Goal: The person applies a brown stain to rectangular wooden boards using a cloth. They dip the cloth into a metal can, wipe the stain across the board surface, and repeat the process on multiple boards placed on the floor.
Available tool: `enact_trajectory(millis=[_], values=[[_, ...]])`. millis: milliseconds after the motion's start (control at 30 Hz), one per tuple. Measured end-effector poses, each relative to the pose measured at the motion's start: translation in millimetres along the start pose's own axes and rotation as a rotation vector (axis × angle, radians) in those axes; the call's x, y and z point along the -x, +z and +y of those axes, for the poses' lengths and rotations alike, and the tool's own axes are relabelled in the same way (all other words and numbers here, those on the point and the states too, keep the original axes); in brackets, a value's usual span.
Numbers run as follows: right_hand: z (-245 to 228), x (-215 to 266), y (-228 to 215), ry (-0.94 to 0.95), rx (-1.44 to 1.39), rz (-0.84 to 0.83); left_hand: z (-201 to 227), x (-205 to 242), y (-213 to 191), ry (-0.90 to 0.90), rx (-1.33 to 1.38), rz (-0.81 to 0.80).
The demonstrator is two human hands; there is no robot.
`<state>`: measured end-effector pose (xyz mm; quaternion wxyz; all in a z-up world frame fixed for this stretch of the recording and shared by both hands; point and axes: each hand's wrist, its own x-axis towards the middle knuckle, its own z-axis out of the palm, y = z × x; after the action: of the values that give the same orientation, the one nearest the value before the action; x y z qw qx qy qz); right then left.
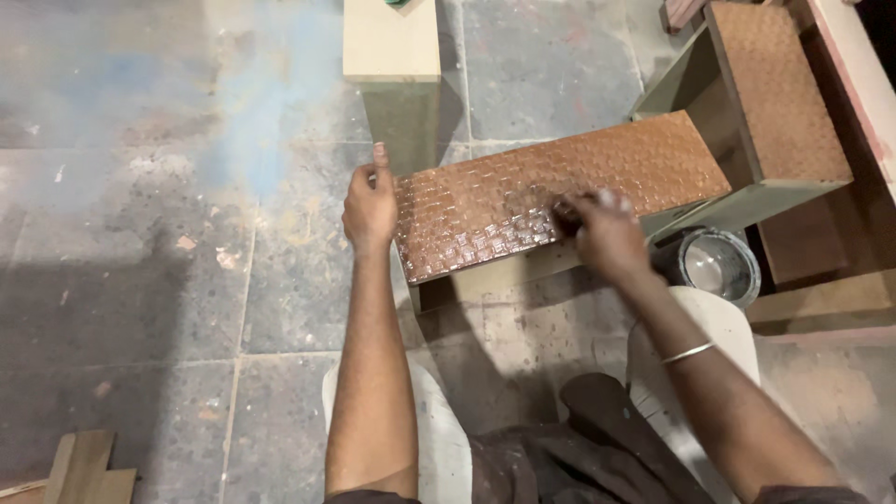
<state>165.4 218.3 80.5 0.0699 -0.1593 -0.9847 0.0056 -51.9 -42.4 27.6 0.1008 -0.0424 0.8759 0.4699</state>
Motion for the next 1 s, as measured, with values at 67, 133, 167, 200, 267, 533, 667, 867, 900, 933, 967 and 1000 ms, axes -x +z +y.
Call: enact_trajectory(millis=[67, 133, 167, 200, 267, 533, 667, 867, 900, 933, 967, 1000], values=[[15, -20, 2, 0.065, -0.381, -0.053, -2, -2, 2, -0.015, 0.039, 0.015], [11, -38, 9, 0.057, -0.6, -0.148, -7, -2, 0, -0.028, 0.053, 0.035], [4, -47, 14, 0.017, -0.626, -0.212, -8, -2, 0, -0.034, 0.037, 0.026], [2, -56, 15, -0.017, -0.647, -0.276, -7, -2, 2, -0.038, 0.023, 0.012], [8, -71, 12, 0.109, -0.499, -0.317, -9, -3, 4, -0.037, 0.015, -0.004], [-51, -51, 27, -0.198, 0.006, 0.073, -12, -5, 0, -0.02, 0.136, -0.064], [-167, -8, 53, -0.407, -0.227, 0.24, -5, 2, -3, -0.067, 0.123, -0.06], [-111, -32, 18, -0.331, -0.042, -0.176, -6, 10, -12, -0.061, 0.266, -0.12], [-91, -30, 13, -0.302, -0.036, -0.114, -7, 11, -12, -0.072, 0.273, -0.138], [-79, -32, 9, -0.276, -0.027, -0.044, -5, 9, -12, -0.078, 0.282, -0.151], [-74, -31, 10, -0.338, 0.032, 0.066, -3, 7, -12, -0.068, 0.249, -0.128], [-70, -28, 12, -0.398, 0.092, 0.174, -3, 6, -10, -0.061, 0.216, -0.107]])
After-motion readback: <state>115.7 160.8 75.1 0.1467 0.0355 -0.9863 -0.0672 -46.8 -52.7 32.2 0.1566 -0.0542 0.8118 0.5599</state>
